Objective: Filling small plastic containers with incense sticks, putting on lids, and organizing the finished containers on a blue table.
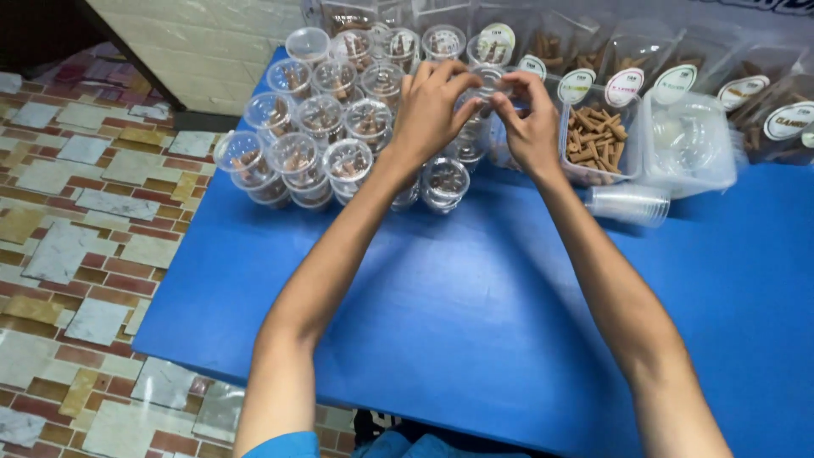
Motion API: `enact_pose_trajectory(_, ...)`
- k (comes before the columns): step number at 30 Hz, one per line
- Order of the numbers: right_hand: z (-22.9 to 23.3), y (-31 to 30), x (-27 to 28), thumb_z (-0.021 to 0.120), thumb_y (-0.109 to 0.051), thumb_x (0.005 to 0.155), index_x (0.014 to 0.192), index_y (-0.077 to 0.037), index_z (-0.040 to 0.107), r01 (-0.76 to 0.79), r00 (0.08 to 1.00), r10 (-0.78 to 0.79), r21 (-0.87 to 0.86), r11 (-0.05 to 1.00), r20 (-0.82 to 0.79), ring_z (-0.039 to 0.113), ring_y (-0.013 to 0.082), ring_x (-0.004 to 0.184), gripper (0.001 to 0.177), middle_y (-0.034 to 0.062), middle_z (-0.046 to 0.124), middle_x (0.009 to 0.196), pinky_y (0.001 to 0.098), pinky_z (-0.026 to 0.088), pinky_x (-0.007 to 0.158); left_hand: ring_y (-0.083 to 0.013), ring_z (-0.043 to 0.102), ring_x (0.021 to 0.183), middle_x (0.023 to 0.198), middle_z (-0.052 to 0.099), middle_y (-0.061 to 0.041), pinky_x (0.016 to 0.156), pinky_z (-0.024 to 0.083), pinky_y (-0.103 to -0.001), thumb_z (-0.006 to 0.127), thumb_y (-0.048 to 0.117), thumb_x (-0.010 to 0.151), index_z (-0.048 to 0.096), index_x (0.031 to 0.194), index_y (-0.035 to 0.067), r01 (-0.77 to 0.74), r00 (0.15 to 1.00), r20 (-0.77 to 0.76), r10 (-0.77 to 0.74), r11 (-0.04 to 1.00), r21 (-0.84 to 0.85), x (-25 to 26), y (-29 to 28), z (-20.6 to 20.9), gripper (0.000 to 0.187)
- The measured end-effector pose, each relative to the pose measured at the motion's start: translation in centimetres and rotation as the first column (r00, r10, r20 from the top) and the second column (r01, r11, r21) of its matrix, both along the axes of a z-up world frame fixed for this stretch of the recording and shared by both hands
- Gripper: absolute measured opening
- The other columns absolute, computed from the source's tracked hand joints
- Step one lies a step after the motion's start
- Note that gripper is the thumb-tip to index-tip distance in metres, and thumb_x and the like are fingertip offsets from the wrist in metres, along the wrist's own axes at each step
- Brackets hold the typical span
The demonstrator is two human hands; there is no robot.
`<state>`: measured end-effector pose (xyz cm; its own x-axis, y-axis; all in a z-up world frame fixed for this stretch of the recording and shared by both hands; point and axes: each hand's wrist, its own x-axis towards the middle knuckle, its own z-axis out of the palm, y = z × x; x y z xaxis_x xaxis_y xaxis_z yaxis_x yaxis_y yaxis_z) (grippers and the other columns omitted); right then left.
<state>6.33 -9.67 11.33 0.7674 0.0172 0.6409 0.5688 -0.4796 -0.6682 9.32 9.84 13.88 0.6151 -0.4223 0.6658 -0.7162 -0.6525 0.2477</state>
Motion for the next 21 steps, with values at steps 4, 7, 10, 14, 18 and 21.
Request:
enact_pose_trajectory(4, 0.3, 0.3, 0.6, 0.068, -0.032, 0.106, 0.123, -0.010, 0.060, -0.010, 1.000, 0.010, -0.012, 1.000, -0.014, 0.064, 0.0212, 0.106, 0.029, 0.0066, 0.066, 0.118, 0.0319, 0.049, 0.088, -0.0294, 0.056, 0.106, 0.117, 0.069, -0.003, 0.082, 0.041, -0.046, 0.076, 0.034, 0.092, 0.072, 0.112, 0.021, -0.034, 0.999, -0.007, 0.035, 0.998, 0.054, 1.1, -0.1, -0.1, 0.024)
enact_pose_trajectory(7, 0.3, 0.4, 0.8, 0.068, -0.025, 0.105, 0.122, -0.009, 0.059, -0.026, 0.999, 0.026, 0.000, 1.000, -0.045, 0.064, 0.0229, 0.108, 0.024, 0.0078, 0.066, 0.117, 0.0347, 0.051, 0.094, -0.0279, 0.057, 0.108, 0.119, 0.071, -0.005, 0.087, 0.042, -0.047, 0.077, 0.037, 0.091, 0.073, 0.116, 0.021, -0.062, 0.998, -0.006, 0.063, 0.992, 0.106, 1.9, -0.3, -0.5, 0.029)
enact_pose_trajectory(10, 0.3, 0.5, 0.8, 0.069, -0.021, 0.104, 0.123, -0.007, 0.058, -0.027, 0.997, 0.026, -0.003, 1.000, -0.078, 0.065, 0.0243, 0.109, 0.025, 0.0100, 0.066, 0.119, 0.0366, 0.055, 0.096, -0.0256, 0.057, 0.106, 0.117, 0.072, -0.004, 0.085, 0.041, -0.045, 0.078, 0.039, 0.090, 0.074, 0.114, 0.021, -0.068, 0.998, 0.013, 0.067, 0.988, 0.137, 2.3, -0.3, -0.7, 0.031)
enact_pose_trajectory(14, -0.3, 0.5, 1.2, 0.072, -0.017, 0.102, 0.121, -0.008, 0.057, -0.037, 0.995, 0.038, 0.014, 0.999, -0.092, 0.067, 0.0214, 0.108, 0.025, 0.0080, 0.068, 0.117, 0.0336, 0.054, 0.095, -0.0253, 0.057, 0.107, 0.115, 0.073, -0.003, 0.084, 0.042, -0.044, 0.081, 0.040, 0.087, 0.074, 0.114, 0.021, -0.080, 0.997, 0.025, 0.077, 0.984, 0.157, 2.5, -0.1, -1.1, 0.033)
enact_pose_trajectory(18, -0.2, 0.6, 1.0, 0.070, -0.017, 0.103, 0.120, -0.009, 0.056, -0.038, 0.995, 0.038, 0.004, 0.999, -0.097, 0.068, 0.0229, 0.110, 0.025, 0.0084, 0.068, 0.119, 0.0350, 0.055, 0.095, -0.0256, 0.057, 0.108, 0.116, 0.073, -0.003, 0.083, 0.042, -0.044, 0.080, 0.039, 0.088, 0.073, 0.110, 0.022, -0.073, 0.997, 0.012, 0.072, 0.985, 0.154, 2.6, 0.0, -1.4, 0.029)
enact_pose_trajectory(21, -0.8, 0.4, 1.4, 0.072, -0.023, 0.101, 0.121, -0.012, 0.057, 0.011, 0.993, -0.012, -0.015, 1.000, -0.113, 0.069, 0.0213, 0.112, 0.027, 0.0057, 0.070, 0.119, 0.0320, 0.053, 0.089, -0.0256, 0.057, 0.108, 0.115, 0.073, -0.002, 0.084, 0.042, -0.045, 0.080, 0.039, 0.088, 0.073, 0.110, 0.021, -0.076, 0.997, 0.015, 0.074, 0.985, 0.153, 2.6, 0.0, -1.4, 0.029)
